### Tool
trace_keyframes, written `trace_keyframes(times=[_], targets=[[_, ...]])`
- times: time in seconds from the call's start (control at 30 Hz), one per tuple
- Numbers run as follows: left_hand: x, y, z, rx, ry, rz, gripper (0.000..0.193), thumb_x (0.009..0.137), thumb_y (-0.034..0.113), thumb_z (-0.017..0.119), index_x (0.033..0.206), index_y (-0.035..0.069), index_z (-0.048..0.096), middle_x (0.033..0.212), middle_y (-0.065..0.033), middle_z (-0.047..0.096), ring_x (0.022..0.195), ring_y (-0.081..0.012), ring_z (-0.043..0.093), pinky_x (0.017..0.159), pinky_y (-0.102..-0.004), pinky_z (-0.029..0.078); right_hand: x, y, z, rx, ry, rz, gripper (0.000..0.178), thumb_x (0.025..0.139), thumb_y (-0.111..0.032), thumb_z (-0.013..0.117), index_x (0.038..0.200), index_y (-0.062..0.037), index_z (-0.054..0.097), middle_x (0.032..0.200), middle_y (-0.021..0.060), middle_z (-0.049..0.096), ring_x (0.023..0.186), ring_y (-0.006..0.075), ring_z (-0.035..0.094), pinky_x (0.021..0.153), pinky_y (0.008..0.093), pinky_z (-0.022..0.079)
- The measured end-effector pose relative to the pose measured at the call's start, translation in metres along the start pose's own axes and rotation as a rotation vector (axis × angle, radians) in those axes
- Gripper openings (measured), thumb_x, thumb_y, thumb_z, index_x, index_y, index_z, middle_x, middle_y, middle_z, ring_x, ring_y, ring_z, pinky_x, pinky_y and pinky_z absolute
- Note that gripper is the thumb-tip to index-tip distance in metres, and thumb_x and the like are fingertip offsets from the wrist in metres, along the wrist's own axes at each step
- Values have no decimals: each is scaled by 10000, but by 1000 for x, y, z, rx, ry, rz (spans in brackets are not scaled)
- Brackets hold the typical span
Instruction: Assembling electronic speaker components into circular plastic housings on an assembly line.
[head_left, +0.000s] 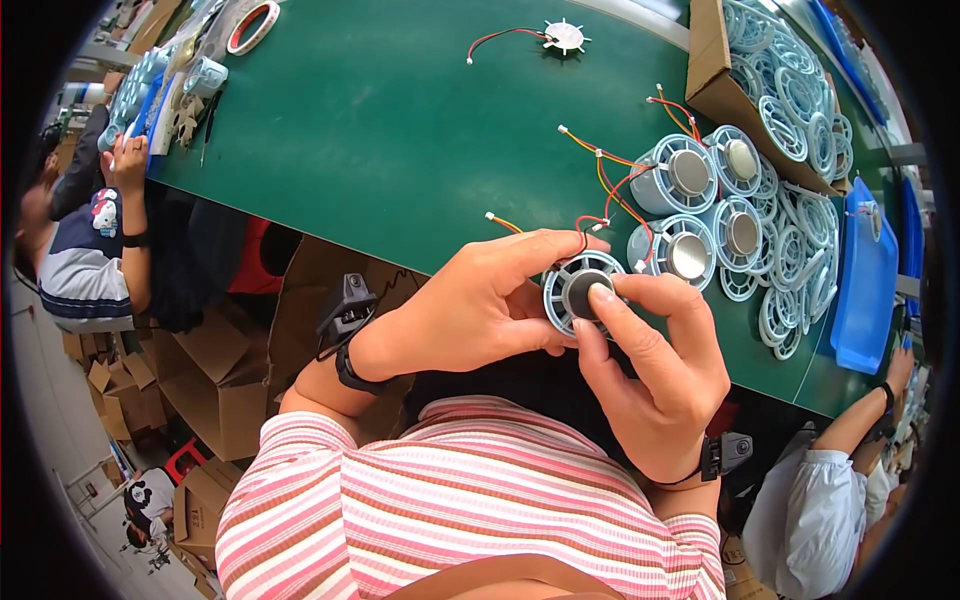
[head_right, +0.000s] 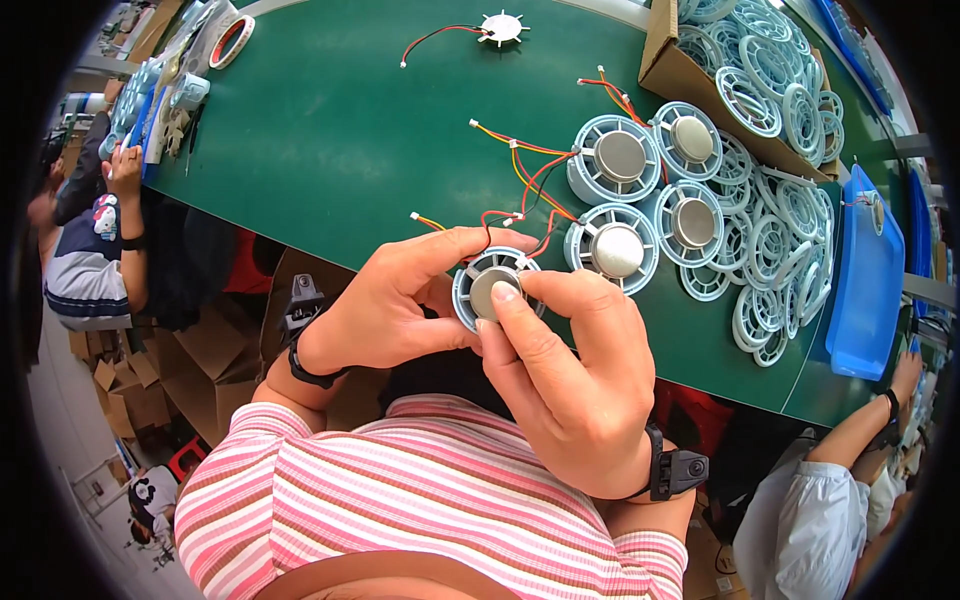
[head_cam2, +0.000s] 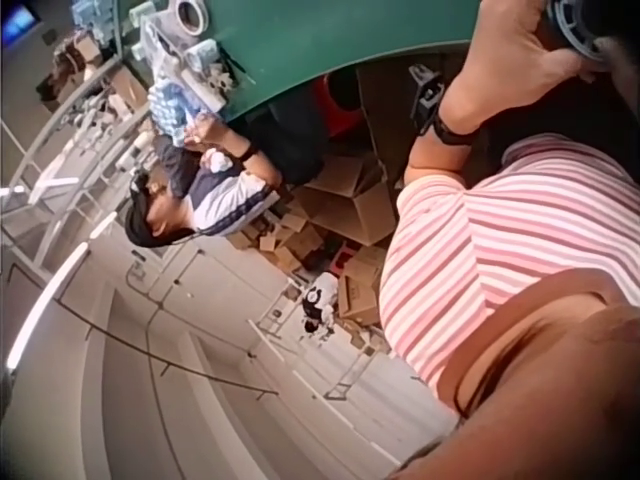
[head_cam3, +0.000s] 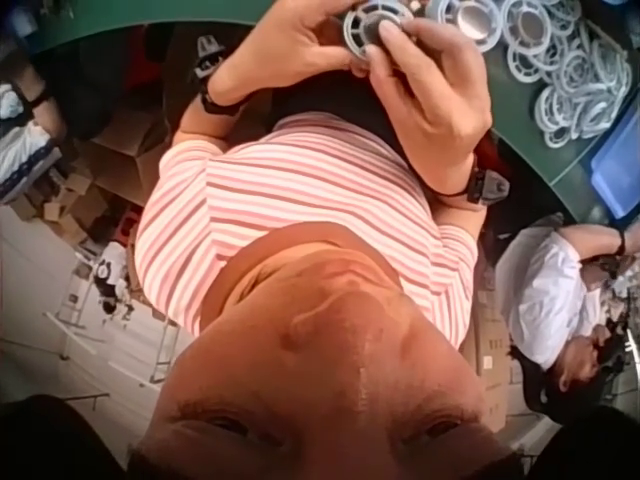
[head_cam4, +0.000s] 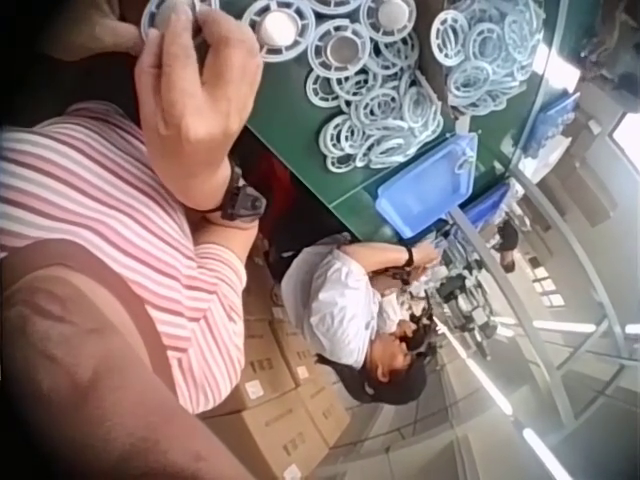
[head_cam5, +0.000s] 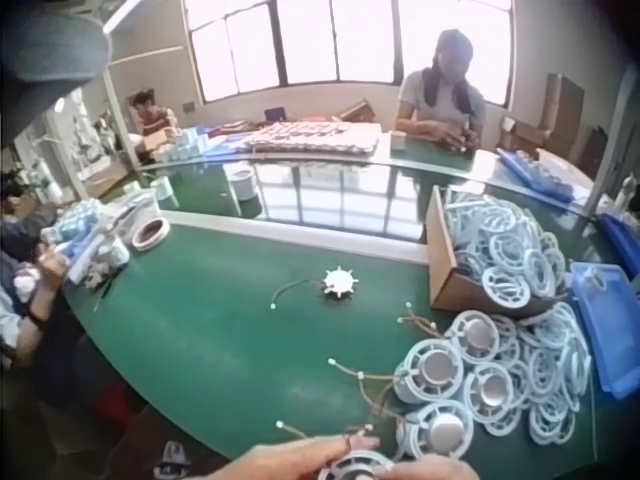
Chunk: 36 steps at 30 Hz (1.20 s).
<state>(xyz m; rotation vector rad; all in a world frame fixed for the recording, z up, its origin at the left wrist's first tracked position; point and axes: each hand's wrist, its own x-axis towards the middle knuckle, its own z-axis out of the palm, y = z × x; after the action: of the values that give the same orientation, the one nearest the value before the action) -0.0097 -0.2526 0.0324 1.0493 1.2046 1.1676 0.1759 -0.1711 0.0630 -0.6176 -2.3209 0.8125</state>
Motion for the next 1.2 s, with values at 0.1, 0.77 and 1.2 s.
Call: trace_keyframes(times=[0.1,0.77,1.2], targets=[[-1,-1,2,79,38,34,652,803,-79,764,1403,-22,514,1278,-134,605,1089,-192,672,839,-308,619,-2,-1,0,24,-2,24,420,722,90,807,1119,-35,753,1081,122,660,933,271,658,806,354,542],[-4,-21,14,96,135,348,647,806,-49,800,1391,1,526,1341,-102,576,1158,-151,647,854,-265,590,-26,11,-1,-147,62,-250,341,761,-36,805,1097,-35,749,1151,101,690,1089,317,632,924,416,485],[-9,29,-12,557,389,107,691,762,40,848,1384,44,547,1384,-114,520,1000,-134,649,722,-254,550,19,44,-28,-440,116,-41,722,712,-293,879,1364,-120,621,1458,146,499,1328,383,453,1109,525,335]])
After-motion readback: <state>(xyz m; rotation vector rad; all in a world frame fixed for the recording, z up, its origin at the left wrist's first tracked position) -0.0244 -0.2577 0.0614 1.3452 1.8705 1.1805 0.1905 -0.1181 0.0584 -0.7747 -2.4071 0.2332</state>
